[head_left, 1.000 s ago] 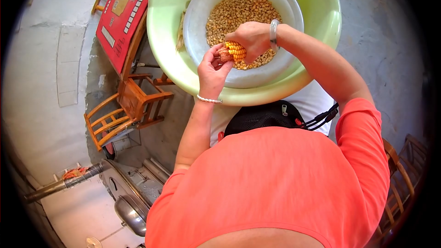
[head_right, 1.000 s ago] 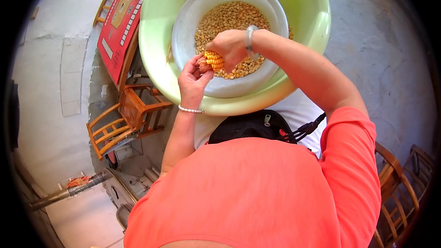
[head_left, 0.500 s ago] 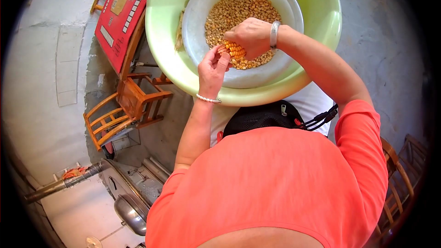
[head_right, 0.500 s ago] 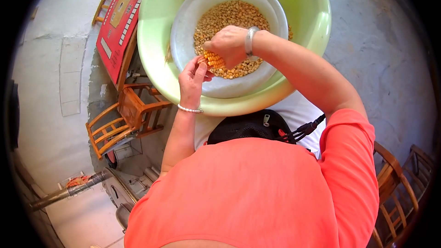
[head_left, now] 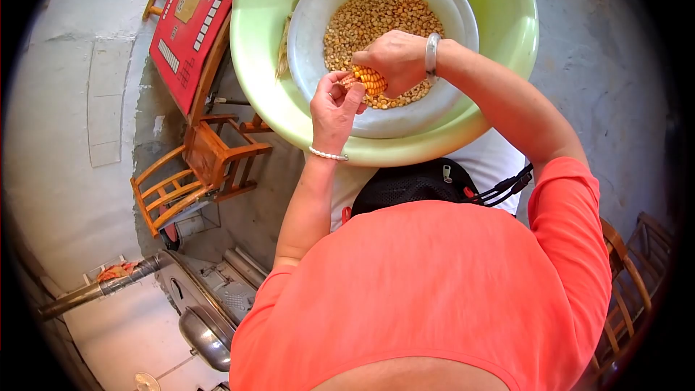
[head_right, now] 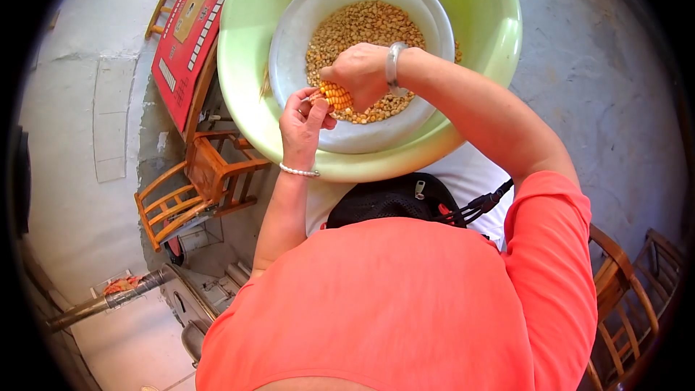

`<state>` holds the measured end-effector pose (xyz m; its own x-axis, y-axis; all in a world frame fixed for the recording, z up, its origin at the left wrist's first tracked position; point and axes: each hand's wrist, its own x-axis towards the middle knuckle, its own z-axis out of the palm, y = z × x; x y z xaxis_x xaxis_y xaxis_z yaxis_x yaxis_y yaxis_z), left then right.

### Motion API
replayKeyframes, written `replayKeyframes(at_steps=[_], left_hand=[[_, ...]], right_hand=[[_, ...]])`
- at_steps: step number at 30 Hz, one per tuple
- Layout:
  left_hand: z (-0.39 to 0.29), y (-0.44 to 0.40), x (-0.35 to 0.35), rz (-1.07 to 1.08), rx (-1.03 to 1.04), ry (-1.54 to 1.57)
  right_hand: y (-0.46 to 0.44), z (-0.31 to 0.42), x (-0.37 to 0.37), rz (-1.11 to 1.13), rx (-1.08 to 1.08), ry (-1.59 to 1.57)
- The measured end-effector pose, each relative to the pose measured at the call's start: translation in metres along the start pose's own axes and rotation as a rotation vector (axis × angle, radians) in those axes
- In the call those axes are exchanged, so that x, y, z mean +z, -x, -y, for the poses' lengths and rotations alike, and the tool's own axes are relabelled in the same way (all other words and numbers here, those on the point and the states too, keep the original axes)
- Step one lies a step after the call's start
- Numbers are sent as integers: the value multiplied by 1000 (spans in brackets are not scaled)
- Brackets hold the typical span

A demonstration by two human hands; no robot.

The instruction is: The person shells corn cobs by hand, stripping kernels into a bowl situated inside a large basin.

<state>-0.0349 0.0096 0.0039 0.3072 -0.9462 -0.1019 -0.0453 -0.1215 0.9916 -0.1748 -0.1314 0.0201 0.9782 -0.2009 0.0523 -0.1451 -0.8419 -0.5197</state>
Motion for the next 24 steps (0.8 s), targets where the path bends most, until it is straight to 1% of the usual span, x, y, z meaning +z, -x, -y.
replayKeyframes(at_steps=[5, 8, 13, 17, 19, 22, 24], left_hand=[[1, 0, -1, -2, -6, -21], [2, 0, 0, -10, 9, -3], [1, 0, -1, -15, 1, -20], [4, 0, -1, 19, 61, -2], [7, 0, -2, 41, 89, 5], [2, 0, 1, 48, 65, 1], [-2, 0, 1, 44, 13, 9]], right_hand=[[0, -2, 4, -32, -42, -3], [0, 2, -1, 9, -2, -11], [0, -3, 3, -28, -43, -30], [0, -3, 2, -57, -41, -19], [0, -1, -1, -29, -4, -17], [-1, -1, 0, -27, 5, -26], [0, -1, 0, -23, 1, -25]])
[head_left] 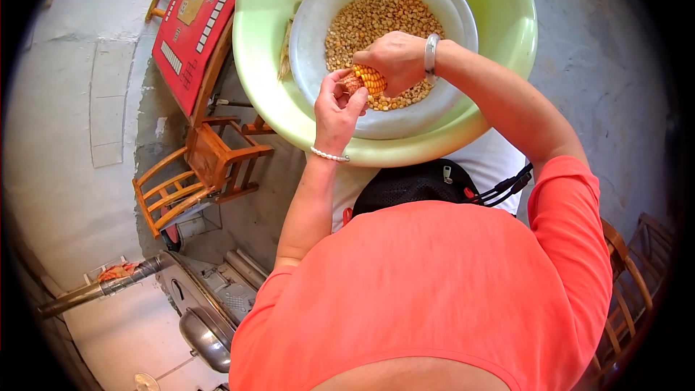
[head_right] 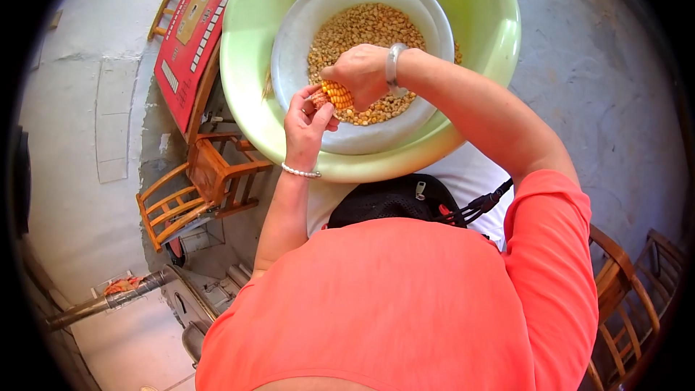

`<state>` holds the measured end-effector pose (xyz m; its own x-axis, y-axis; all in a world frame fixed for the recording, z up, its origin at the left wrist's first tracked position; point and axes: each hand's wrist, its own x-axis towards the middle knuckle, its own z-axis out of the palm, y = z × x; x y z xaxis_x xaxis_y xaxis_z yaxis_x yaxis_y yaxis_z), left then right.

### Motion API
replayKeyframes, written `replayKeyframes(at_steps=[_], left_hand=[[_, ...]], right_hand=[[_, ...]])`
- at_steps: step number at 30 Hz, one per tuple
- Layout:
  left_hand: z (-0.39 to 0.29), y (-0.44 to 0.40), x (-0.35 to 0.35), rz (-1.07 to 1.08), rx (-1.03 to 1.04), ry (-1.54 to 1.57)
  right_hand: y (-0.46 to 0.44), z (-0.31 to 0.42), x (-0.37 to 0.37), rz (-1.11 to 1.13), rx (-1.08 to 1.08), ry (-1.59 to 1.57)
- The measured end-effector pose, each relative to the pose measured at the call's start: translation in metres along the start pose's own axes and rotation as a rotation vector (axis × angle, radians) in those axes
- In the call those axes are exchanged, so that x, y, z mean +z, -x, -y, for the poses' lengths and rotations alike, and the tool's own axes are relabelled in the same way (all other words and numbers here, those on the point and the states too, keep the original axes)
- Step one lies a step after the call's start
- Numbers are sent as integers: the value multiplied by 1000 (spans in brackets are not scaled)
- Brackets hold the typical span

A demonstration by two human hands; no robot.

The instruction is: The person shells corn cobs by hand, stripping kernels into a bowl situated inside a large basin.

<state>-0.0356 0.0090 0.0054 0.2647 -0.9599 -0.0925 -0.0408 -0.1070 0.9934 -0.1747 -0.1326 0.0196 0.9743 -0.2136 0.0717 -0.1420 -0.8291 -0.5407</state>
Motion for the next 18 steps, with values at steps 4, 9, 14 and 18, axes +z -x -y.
replayKeyframes(at_steps=[4, 9, 14, 18], left_hand=[[2, -1, -1, -16, -49, -19], [2, 0, 1, -24, -33, -50], [2, 1, -1, -19, 2, -44], [3, 0, -3, -25, 10, -30]], right_hand=[[-1, 1, 1, 35, -1, 10], [-1, -1, 5, 11, -41, 6], [0, -3, 5, 5, -94, -28], [-1, -1, 3, 2, -89, -43]])
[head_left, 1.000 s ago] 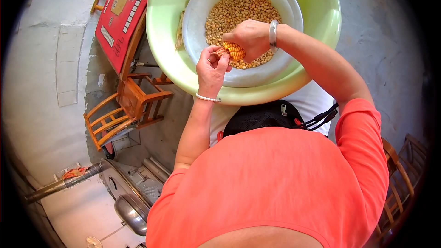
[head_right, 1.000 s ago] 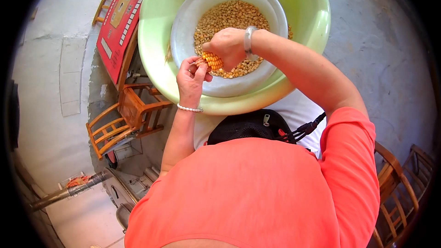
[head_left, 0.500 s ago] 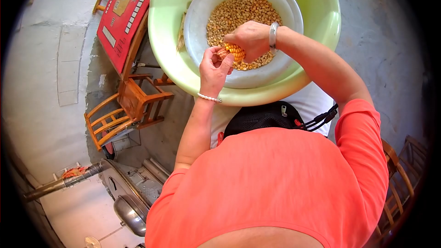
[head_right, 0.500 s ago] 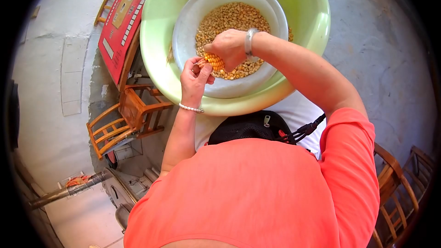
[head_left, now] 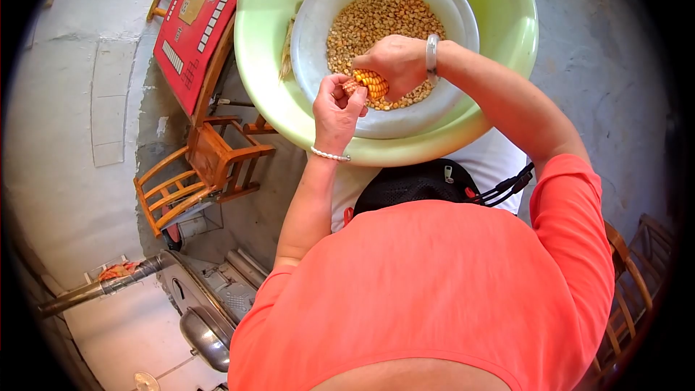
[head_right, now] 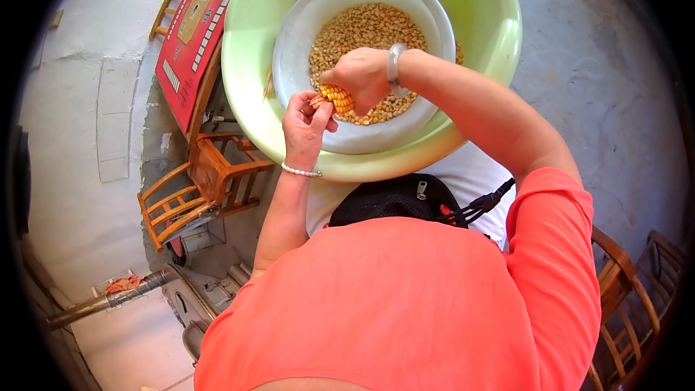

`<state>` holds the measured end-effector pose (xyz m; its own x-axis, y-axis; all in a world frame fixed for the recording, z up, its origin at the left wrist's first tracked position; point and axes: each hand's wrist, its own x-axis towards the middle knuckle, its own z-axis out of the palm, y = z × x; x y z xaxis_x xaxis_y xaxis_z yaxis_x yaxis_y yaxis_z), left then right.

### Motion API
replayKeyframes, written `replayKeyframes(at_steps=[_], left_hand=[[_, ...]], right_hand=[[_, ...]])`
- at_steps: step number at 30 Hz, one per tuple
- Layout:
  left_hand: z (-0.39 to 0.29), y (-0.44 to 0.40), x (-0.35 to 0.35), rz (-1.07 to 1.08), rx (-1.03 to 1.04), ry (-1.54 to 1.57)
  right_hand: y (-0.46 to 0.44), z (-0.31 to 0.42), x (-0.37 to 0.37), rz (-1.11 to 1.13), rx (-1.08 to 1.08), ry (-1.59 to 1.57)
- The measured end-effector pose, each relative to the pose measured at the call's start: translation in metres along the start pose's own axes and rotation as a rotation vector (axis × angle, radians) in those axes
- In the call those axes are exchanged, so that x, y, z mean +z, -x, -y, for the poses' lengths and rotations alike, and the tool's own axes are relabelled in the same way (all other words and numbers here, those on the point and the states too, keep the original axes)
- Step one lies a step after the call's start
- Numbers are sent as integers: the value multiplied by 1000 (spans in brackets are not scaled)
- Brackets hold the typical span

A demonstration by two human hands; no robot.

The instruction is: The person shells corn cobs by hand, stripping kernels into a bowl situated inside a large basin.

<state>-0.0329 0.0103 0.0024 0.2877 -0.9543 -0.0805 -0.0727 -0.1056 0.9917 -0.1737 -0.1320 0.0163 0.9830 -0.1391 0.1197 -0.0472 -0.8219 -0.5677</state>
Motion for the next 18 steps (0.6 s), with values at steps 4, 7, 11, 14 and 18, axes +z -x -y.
replayKeyframes(at_steps=[4, 7, 11, 14, 18], left_hand=[[2, -1, 1, -3, 27, 37], [-5, -1, 2, 2, -15, 48], [-6, -1, 2, 1, -77, -19], [-3, -1, 2, 6, -43, 4], [-2, 0, 2, 14, 1, 52]], right_hand=[[1, 0, 0, -19, 8, 37], [0, -3, 3, -54, 19, 65], [0, -1, 4, -56, 26, 66], [-1, -5, 6, -51, 44, 61], [-1, -3, 3, -53, 82, 44]])
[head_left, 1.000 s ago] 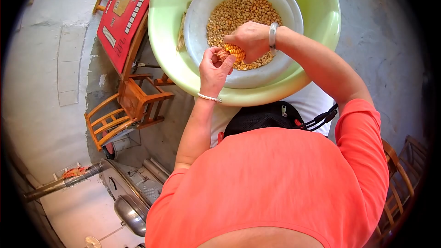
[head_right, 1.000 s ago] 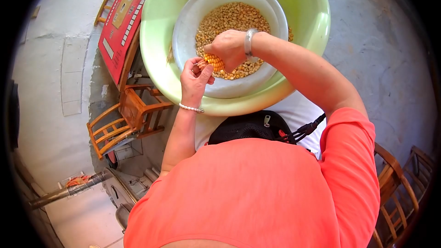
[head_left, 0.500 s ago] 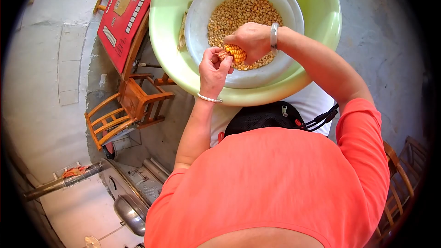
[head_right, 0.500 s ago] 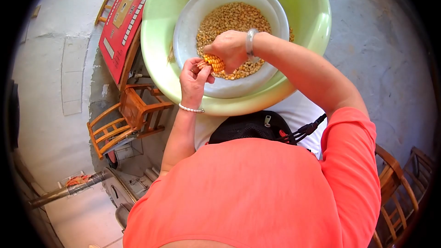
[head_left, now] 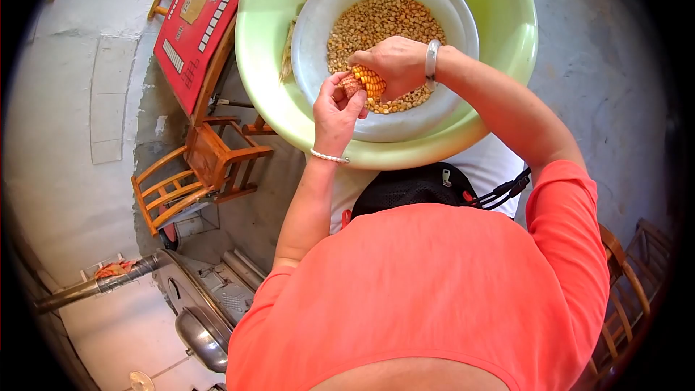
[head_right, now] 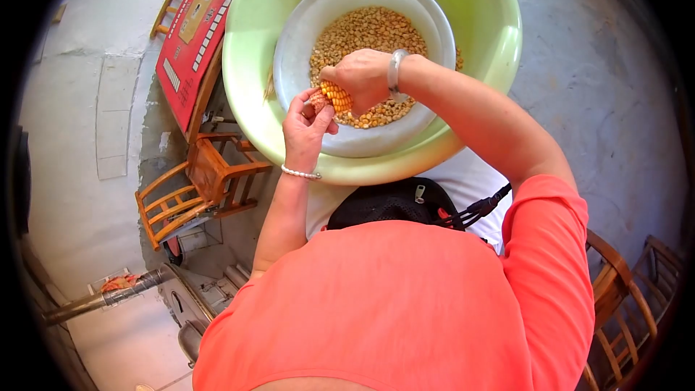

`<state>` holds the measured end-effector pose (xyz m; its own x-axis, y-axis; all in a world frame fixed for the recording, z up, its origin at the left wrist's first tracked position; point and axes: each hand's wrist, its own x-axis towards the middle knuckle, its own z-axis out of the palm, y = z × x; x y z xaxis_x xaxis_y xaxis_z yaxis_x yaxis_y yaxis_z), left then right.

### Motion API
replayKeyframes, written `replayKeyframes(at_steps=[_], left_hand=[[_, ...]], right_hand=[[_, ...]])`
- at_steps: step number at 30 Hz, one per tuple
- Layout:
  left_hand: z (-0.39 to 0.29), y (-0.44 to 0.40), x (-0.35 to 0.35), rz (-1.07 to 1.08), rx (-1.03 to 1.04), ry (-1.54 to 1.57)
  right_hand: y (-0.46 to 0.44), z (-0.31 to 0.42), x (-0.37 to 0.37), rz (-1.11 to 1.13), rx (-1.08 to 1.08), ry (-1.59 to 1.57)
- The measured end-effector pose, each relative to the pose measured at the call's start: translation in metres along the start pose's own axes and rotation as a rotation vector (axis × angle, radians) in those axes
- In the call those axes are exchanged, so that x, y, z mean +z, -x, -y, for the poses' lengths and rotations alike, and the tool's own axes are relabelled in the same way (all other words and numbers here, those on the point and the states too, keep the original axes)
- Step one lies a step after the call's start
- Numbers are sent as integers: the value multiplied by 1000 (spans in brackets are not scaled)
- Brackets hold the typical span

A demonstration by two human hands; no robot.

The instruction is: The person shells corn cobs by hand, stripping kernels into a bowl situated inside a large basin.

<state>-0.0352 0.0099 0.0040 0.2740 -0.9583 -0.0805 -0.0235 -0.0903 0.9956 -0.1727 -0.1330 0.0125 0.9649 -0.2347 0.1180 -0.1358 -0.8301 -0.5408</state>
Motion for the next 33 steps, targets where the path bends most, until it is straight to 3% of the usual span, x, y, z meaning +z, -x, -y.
replayKeyframes(at_steps=[6, 17, 33], left_hand=[[3, -1, -2, -10, 24, -45], [0, -4, -4, -10, -132, -49], [2, -1, -1, -30, -60, -8]], right_hand=[[0, 2, -6, -4, 10, 56], [0, 4, 1, 20, -9, 96], [1, 2, 6, -6, -56, 55]])
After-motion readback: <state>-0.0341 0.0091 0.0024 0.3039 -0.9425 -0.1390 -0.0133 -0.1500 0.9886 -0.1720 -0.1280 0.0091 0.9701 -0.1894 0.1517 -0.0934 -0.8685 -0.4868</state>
